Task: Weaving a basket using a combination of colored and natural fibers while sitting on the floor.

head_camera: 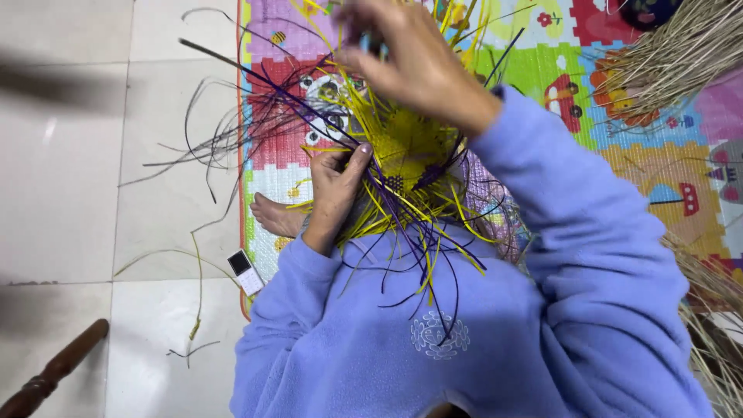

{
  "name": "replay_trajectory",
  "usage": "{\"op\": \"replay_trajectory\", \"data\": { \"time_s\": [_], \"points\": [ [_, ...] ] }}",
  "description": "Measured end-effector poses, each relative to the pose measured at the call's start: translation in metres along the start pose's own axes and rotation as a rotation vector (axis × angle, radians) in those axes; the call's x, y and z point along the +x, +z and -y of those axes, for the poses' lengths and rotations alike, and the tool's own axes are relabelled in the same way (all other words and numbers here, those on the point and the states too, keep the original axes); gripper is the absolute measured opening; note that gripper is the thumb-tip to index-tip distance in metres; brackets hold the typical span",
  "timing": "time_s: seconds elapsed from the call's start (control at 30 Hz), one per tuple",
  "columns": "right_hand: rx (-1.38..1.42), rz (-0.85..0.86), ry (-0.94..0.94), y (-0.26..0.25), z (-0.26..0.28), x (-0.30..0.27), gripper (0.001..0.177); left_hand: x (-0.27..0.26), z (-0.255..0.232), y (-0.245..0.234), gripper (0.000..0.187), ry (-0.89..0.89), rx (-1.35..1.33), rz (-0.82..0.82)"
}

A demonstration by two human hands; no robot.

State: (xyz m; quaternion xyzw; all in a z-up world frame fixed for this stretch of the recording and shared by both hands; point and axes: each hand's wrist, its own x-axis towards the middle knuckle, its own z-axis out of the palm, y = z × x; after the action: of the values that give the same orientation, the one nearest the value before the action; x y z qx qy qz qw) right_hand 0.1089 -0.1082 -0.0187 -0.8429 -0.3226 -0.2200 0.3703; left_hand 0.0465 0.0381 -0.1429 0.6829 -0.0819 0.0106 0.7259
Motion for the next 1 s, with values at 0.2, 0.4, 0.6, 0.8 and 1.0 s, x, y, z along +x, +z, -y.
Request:
{"op": "replay_trajectory", "data": {
  "time_s": [0.2,0.4,0.6,0.8,1.0],
  "points": [
    [0.046,0.332,0.265,-0.009,0.039,-0.073,0.008,-0.004,0.005,0.002,0.019,0.074,-0.118,-0.049],
    [0.206,0.213,0.483,0.009,0.028,-0.11,0.011,-0.014,-0.031,0.015,0.015,0.14,-0.054,-0.028],
    [0.387,0.054,0.538,0.02,0.02,-0.127,0.01,-0.02,-0.033,0.021,0.013,0.231,0.004,-0.019],
    [0.311,0.126,0.532,0.013,0.023,-0.128,0.01,-0.02,-0.025,0.019,0.013,0.244,-0.031,-0.051],
    [0.571,0.01,0.597,0.033,0.01,-0.137,0.011,-0.021,-0.029,0.021,0.009,0.327,0.003,-0.062]
  ]
}}
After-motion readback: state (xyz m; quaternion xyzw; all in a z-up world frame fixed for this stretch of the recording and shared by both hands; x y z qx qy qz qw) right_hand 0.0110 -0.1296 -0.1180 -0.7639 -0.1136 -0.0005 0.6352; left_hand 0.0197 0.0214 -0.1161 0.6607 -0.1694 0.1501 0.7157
